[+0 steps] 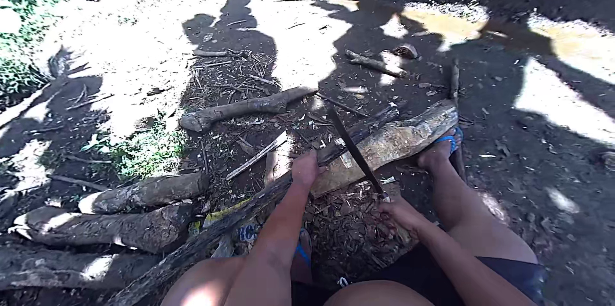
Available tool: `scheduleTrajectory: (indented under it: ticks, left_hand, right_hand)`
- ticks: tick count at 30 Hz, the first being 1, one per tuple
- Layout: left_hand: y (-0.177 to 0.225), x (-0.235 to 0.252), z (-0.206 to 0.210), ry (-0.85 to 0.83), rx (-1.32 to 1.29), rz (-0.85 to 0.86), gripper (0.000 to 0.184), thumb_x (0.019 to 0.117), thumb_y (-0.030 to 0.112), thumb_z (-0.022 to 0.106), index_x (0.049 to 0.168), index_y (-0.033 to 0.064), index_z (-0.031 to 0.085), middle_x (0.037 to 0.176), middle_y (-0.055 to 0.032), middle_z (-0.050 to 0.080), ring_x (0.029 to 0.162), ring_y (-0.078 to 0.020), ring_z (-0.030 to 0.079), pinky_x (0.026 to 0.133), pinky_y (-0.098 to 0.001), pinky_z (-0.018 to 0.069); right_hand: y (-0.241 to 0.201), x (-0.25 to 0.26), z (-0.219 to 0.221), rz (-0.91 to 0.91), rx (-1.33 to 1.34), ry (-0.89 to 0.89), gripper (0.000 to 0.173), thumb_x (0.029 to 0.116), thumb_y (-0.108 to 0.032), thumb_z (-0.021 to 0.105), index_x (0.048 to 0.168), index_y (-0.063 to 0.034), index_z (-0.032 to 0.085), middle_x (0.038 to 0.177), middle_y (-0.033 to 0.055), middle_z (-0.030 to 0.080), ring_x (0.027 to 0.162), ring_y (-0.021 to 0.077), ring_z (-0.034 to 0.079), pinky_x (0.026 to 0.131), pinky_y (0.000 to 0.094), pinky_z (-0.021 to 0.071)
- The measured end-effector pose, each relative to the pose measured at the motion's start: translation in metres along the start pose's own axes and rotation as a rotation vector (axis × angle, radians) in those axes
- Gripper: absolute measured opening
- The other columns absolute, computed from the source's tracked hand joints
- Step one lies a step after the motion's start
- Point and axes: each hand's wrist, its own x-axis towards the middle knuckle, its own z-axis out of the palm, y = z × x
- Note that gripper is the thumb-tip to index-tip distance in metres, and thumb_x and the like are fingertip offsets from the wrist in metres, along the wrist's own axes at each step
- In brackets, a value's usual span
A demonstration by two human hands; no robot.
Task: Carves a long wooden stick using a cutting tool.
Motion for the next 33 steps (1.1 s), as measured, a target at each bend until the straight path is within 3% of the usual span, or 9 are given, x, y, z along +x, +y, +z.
scheduleTrajectory:
  ticks: [4,7,9,15,19,23,25,27,33]
  left_hand:
    - [0.012,0.010,0.009,-0.046,-0.018,-0.004,0.080,0.0793,0.058,0.078,0.141,0.0121,0.055,0.133,-0.0169,0.065,0.118,-0.0387,0.066,0.096,-0.0606,0.0544]
    - [-0.007,0.005,0.029,-0.110,-0.047,-0.028,0.090,0.0777,0.056,0.081,0.150,0.0139,0.048,0.138,-0.0180,0.063,0.124,-0.0388,0.063,0.101,-0.0608,0.0519]
    - [-0.023,-0.004,0.028,-0.115,-0.046,-0.036,0.088,0.0781,0.055,0.081,0.148,0.0122,0.050,0.136,-0.0184,0.063,0.123,-0.0380,0.064,0.102,-0.0599,0.0520]
    - [-0.034,-0.026,-0.031,0.002,0.000,-0.078,0.072,0.0801,0.059,0.080,0.131,0.0114,0.062,0.120,-0.0149,0.070,0.109,-0.0352,0.069,0.093,-0.0578,0.0563]
    - [-0.005,-0.030,-0.077,0.121,-0.022,-0.026,0.072,0.0768,0.063,0.082,0.124,0.0110,0.064,0.114,-0.0140,0.071,0.104,-0.0336,0.070,0.086,-0.0575,0.0589]
    - [0.022,-0.036,-0.136,0.098,-0.093,0.065,0.072,0.0825,0.055,0.081,0.137,0.0138,0.058,0.117,-0.0102,0.071,0.105,-0.0280,0.071,0.085,-0.0550,0.0607]
    - [0.033,-0.035,-0.152,0.086,-0.111,0.128,0.069,0.0833,0.050,0.082,0.134,0.0114,0.057,0.113,-0.0096,0.071,0.103,-0.0261,0.071,0.083,-0.0522,0.0612]
    - [0.044,-0.033,-0.163,0.076,-0.095,0.174,0.070,0.0836,0.047,0.083,0.136,0.0086,0.057,0.117,-0.0109,0.070,0.107,-0.0263,0.070,0.086,-0.0516,0.0605]
    - [0.064,-0.030,-0.169,0.072,0.093,0.221,0.065,0.0840,0.044,0.083,0.134,0.0108,0.058,0.115,-0.0098,0.070,0.105,-0.0259,0.070,0.081,-0.0486,0.0607]
  right_hand:
    - [-0.010,0.000,-0.020,0.007,-0.056,-0.006,0.013,0.0952,-0.018,0.063,0.094,-0.0079,0.055,0.057,0.0020,0.046,0.042,0.0153,0.047,0.042,0.0350,0.0496]
    - [0.002,0.008,-0.011,0.047,-0.094,-0.037,0.013,0.0959,-0.016,0.062,0.099,-0.0076,0.053,0.058,0.0024,0.047,0.042,0.0157,0.047,0.042,0.0353,0.0494]
    - [0.014,0.016,0.000,0.058,-0.118,-0.060,0.013,0.0950,-0.018,0.062,0.098,-0.0074,0.055,0.059,0.0027,0.048,0.043,0.0160,0.048,0.042,0.0356,0.0493]
    - [-0.002,0.017,0.009,-0.061,-0.154,-0.135,0.015,0.0929,-0.018,0.063,0.100,-0.0067,0.056,0.060,0.0037,0.051,0.044,0.0171,0.051,0.044,0.0355,0.0508]
    - [-0.020,0.008,-0.005,-0.252,-0.124,-0.098,0.018,0.0907,-0.016,0.062,0.106,-0.0065,0.062,0.058,0.0016,0.050,0.042,0.0146,0.048,0.042,0.0341,0.0479]
    - [-0.050,-0.004,-0.019,-0.372,-0.152,-0.132,0.016,0.0918,-0.012,0.057,0.108,-0.0136,0.058,0.059,-0.0100,0.050,0.045,0.0070,0.050,0.045,0.0288,0.0500]
    - [-0.055,-0.004,-0.032,-0.388,-0.148,-0.180,0.016,0.0938,-0.012,0.055,0.108,-0.0178,0.056,0.062,-0.0136,0.051,0.048,0.0046,0.051,0.047,0.0272,0.0512]
    - [-0.053,0.001,-0.042,-0.393,-0.120,-0.206,0.014,0.0955,-0.013,0.055,0.107,-0.0207,0.056,0.062,-0.0142,0.053,0.048,0.0044,0.053,0.048,0.0280,0.0529]
    - [-0.024,-0.001,-0.052,-0.341,0.003,-0.203,0.010,0.0965,-0.013,0.055,0.102,-0.0211,0.059,0.060,-0.0110,0.053,0.047,0.0068,0.053,0.048,0.0291,0.0529]
